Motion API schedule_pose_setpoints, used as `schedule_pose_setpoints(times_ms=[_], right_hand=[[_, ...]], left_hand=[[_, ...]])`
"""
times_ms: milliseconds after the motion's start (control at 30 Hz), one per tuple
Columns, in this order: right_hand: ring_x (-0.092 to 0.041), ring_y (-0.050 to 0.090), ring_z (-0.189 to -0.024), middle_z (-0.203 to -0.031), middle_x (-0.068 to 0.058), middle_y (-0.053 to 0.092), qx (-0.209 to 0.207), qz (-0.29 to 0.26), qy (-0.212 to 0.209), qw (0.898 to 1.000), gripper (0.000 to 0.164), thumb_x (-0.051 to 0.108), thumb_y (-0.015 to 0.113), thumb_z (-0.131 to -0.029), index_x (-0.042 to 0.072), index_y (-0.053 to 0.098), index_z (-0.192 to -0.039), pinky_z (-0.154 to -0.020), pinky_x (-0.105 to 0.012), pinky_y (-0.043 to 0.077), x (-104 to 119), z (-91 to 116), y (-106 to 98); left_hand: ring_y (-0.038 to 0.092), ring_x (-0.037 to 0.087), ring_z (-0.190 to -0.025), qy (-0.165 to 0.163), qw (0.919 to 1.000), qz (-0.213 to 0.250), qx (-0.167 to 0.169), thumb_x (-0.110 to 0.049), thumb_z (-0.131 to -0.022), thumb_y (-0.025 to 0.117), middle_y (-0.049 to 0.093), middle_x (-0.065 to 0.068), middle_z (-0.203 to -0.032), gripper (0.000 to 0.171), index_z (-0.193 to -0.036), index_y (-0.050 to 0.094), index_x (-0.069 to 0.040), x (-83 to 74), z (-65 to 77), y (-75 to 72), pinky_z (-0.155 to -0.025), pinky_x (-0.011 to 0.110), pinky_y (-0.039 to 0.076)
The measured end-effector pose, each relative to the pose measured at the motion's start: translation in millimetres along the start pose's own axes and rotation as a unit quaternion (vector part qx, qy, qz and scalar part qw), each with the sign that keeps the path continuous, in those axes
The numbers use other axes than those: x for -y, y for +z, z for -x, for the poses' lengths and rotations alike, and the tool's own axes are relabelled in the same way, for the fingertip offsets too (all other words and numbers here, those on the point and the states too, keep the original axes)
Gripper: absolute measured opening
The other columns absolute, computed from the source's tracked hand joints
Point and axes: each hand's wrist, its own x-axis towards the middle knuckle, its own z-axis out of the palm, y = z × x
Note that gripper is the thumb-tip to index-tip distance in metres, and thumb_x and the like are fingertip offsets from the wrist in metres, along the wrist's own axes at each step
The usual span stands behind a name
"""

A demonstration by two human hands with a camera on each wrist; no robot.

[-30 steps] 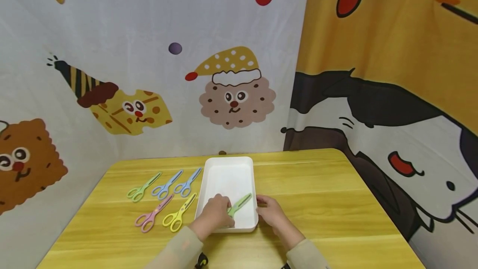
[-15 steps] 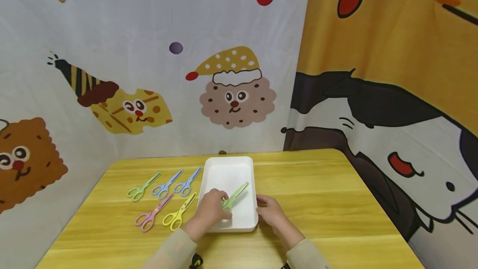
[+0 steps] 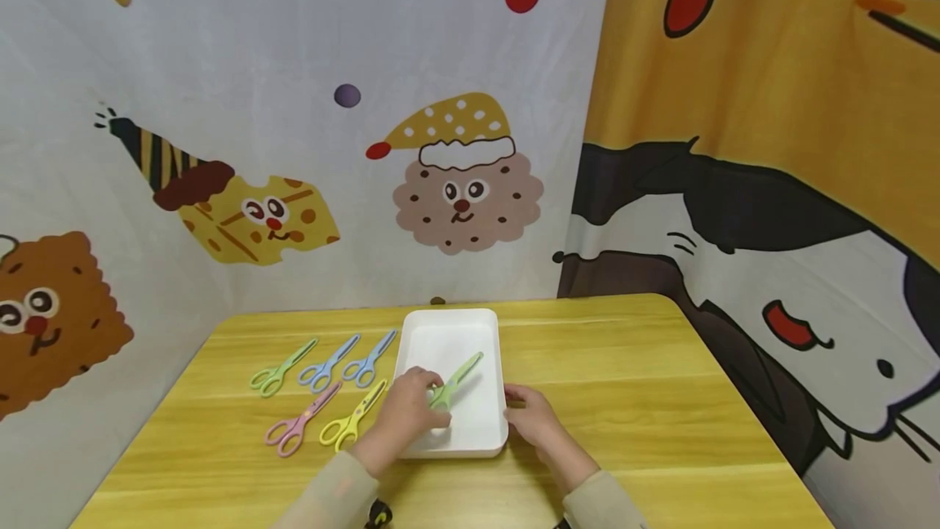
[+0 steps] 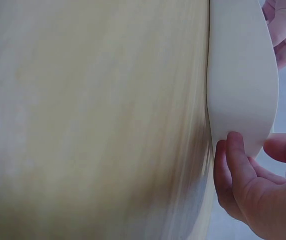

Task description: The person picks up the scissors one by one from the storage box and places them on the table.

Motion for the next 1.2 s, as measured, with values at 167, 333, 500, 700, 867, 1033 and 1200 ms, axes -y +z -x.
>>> schedule_pose_setpoints(times_ms=[167,333,500,700,867,1033,1200], right_hand=[[-0.030,0.062,-0.096,-0.125,-0.031,0.052,0.000,-0.001,0.000,1.000,0.043,-0.010,0.049,-0.085,-0.015,0.047,-0.128,-0.075,-0.040,0.056,-2,-1,0],[-0.030,0.062,-0.097,-0.126,-0.032,0.051,0.002,0.002,-0.001,1.000,0.044,-0.010,0.050,-0.086,-0.015,0.046,-0.129,-0.075,-0.040,0.056,-2,-1,-1],[-0.030,0.061,-0.099,-0.127,-0.031,0.050,0.005,0.008,-0.001,1.000,0.044,-0.009,0.050,-0.086,-0.014,0.046,-0.129,-0.077,-0.040,0.056,-3,-1,-2],[-0.030,0.060,-0.100,-0.127,-0.031,0.050,0.008,0.008,-0.003,1.000,0.044,-0.009,0.050,-0.086,-0.014,0.046,-0.130,-0.078,-0.040,0.055,-3,-1,-2],[-0.030,0.061,-0.098,-0.125,-0.031,0.051,0.009,0.005,-0.007,1.000,0.044,-0.009,0.050,-0.086,-0.015,0.046,-0.129,-0.077,-0.040,0.056,-3,0,-2],[-0.030,0.061,-0.098,-0.125,-0.031,0.051,0.006,0.006,-0.007,1.000,0.043,-0.009,0.050,-0.086,-0.015,0.046,-0.129,-0.077,-0.041,0.055,-2,0,-1],[-0.031,0.061,-0.098,-0.125,-0.031,0.051,0.006,0.007,-0.006,1.000,0.043,-0.009,0.049,-0.086,-0.016,0.046,-0.129,-0.078,-0.042,0.055,-1,1,-1]], left_hand=[[0.049,0.017,-0.074,0.009,0.9997,-0.005,-0.021,-0.024,-0.051,0.083,0.061,0.002,-0.090,0.046,-0.093,0.069,-0.009,4.3,-1.3,-3.5,-0.060,0.027,0.042],[0.052,0.017,-0.076,0.009,0.9997,0.001,-0.024,-0.025,-0.052,0.083,0.062,0.002,-0.091,0.045,-0.093,0.069,-0.010,7.6,-1.2,-8.8,-0.064,0.028,0.046],[0.053,0.017,-0.078,-0.003,0.9997,0.014,-0.020,-0.025,-0.053,0.084,0.061,0.003,-0.093,0.046,-0.094,0.069,-0.011,8.6,-1.6,-14.2,-0.067,0.030,0.048],[0.055,0.017,-0.078,0.005,0.9991,0.013,-0.041,-0.024,-0.053,0.082,0.062,0.003,-0.094,0.046,-0.094,0.069,-0.010,14.6,-2.8,-20.2,-0.067,0.030,0.049],[0.055,0.018,-0.079,0.000,0.9989,0.015,-0.045,-0.025,-0.055,0.082,0.063,0.005,-0.097,0.045,-0.095,0.068,-0.011,21.8,-3.1,-26.9,-0.066,0.031,0.049],[0.056,0.020,-0.082,-0.008,0.9985,0.024,-0.049,-0.025,-0.056,0.084,0.063,0.007,-0.099,0.045,-0.095,0.068,-0.011,29.5,-2.6,-34.1,-0.069,0.034,0.050],[0.057,0.021,-0.085,-0.018,0.9982,0.013,-0.055,-0.027,-0.055,0.085,0.063,0.007,-0.101,0.047,-0.097,0.068,-0.013,37.4,-2.3,-40.5,-0.073,0.037,0.050]])
